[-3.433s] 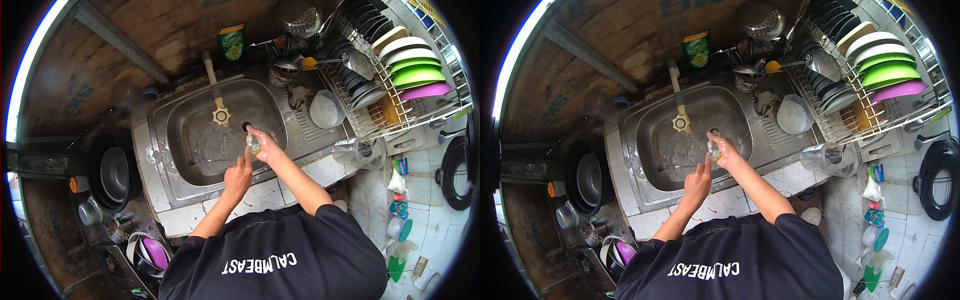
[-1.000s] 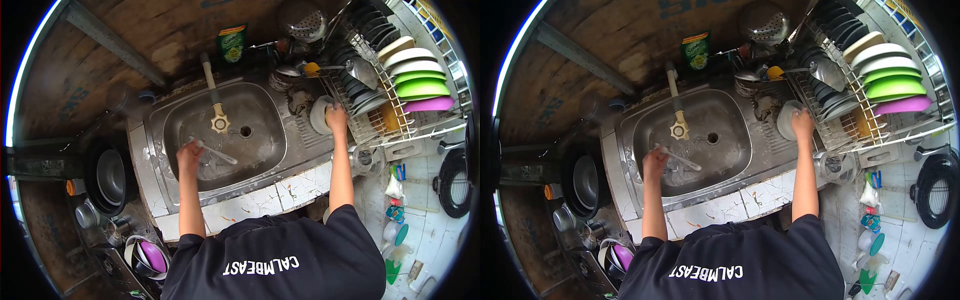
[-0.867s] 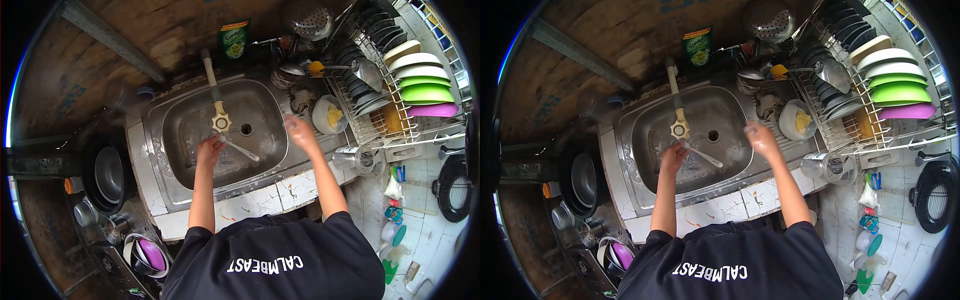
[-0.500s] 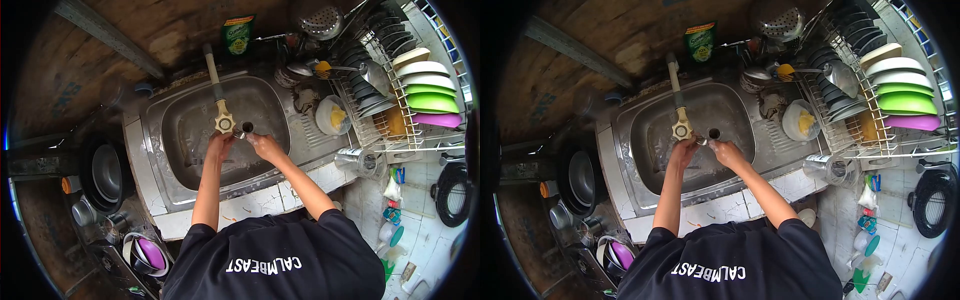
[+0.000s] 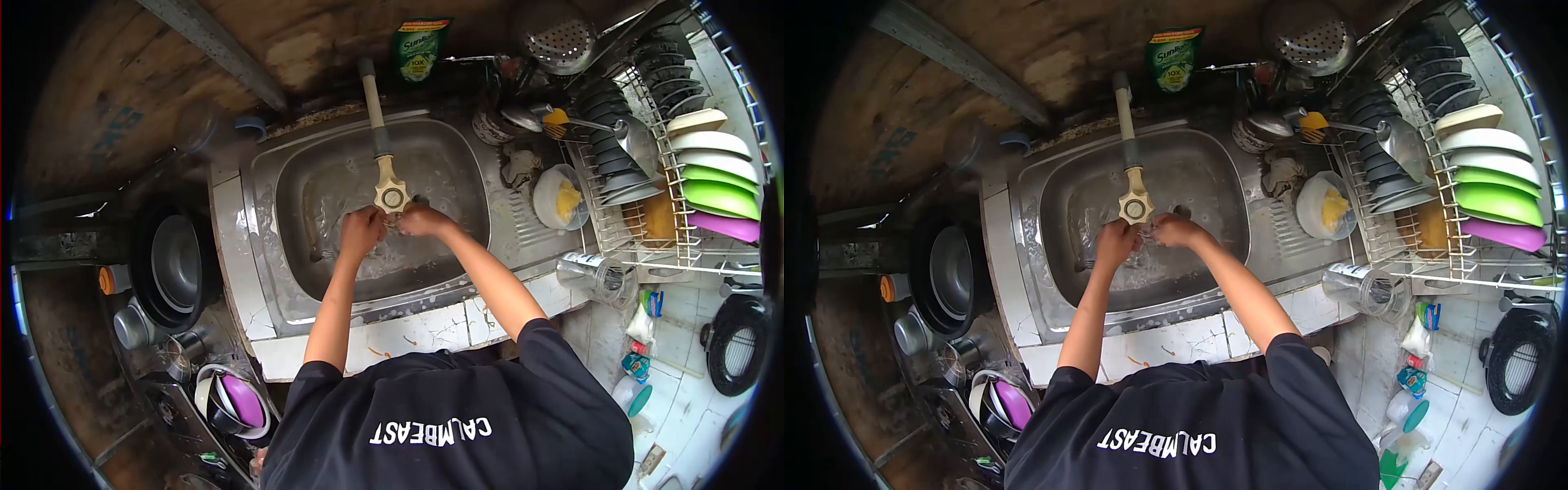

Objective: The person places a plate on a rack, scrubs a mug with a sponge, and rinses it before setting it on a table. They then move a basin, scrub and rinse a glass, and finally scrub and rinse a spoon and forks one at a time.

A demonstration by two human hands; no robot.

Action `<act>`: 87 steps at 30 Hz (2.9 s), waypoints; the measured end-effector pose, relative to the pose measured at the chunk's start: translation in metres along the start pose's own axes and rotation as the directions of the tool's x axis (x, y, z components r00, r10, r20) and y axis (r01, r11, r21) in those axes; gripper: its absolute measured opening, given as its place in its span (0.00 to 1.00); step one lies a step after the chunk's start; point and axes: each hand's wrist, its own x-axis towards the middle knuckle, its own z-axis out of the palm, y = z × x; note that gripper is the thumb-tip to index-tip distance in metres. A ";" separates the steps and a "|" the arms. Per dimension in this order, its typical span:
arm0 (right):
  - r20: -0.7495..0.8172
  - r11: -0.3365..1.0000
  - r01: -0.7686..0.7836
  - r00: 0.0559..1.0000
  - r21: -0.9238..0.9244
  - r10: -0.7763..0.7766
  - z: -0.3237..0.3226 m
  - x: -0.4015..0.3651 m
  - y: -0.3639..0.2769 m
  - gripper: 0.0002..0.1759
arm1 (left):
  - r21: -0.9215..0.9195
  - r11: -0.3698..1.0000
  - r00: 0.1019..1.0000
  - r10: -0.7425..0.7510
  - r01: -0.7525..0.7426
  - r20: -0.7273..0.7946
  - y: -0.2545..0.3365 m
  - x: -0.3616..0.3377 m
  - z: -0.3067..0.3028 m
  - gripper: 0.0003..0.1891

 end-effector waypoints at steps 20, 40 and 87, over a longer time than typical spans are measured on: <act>-0.368 0.316 0.291 0.904 0.903 0.217 0.069 0.022 -0.021 0.13 | -0.520 0.805 0.923 -0.377 0.286 -0.075 -0.017 -0.047 0.003 0.10; -0.245 0.326 0.203 0.965 0.923 0.093 0.026 -0.011 -0.028 0.14 | -0.570 0.755 0.931 -0.363 0.324 0.047 -0.002 -0.025 0.022 0.08; -0.128 0.233 0.091 0.981 0.968 0.148 0.009 -0.019 -0.009 0.14 | 0.148 0.989 0.911 0.060 0.001 -0.407 -0.019 -0.061 0.002 0.07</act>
